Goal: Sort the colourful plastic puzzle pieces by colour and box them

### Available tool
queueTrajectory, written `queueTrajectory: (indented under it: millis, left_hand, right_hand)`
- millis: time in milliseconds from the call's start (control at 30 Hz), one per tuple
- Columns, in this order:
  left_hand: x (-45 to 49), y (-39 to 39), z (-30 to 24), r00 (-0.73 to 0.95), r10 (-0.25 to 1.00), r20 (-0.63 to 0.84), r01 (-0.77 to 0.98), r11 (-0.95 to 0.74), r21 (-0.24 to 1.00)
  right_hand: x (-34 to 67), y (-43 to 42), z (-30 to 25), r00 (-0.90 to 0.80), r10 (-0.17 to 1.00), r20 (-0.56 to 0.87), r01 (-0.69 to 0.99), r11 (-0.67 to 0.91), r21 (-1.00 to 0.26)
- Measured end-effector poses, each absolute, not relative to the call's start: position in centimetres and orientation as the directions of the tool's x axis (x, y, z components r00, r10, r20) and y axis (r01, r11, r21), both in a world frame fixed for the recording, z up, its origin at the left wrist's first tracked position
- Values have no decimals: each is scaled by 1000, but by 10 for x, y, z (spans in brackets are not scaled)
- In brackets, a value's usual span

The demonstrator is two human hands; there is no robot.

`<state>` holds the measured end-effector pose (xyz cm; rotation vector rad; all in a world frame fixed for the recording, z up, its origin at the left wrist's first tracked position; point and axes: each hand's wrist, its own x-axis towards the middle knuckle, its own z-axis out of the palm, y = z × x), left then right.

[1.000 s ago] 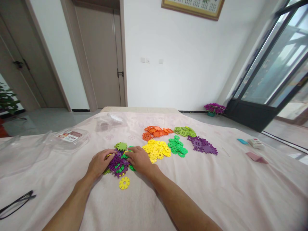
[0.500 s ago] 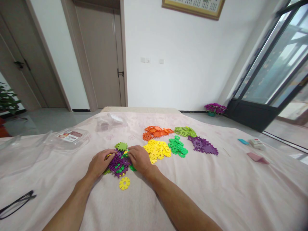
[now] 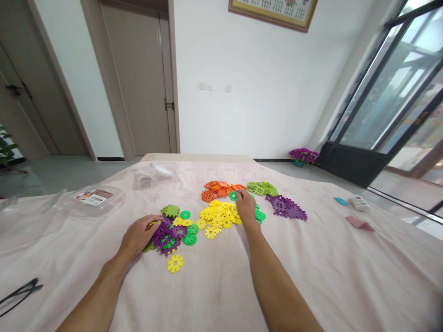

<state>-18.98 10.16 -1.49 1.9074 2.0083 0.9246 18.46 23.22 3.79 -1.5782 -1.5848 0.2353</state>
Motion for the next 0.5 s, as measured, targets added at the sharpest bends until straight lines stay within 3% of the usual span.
queueTrajectory:
  millis: [167,233,333,500]
  left_hand:
    - [-189,102,-15,-135,953,270,815,-48,577]
    - [-189,102,-15,-135,953,270,813,-49,580]
    - [-189,101,-15,-139,956,259,810,-41,585]
    - [-190,101,-16,-140,951,274,811,-49,583]
  right_hand:
    - [230,235,34,418,842,341,761,-119,-637]
    - [233,233,33,454,822,343,767,-164,-620]
    - [216,232,35,338,852,399,779,-16,-627]
    - [150,218,37,-206,872,443,641,463,-613]
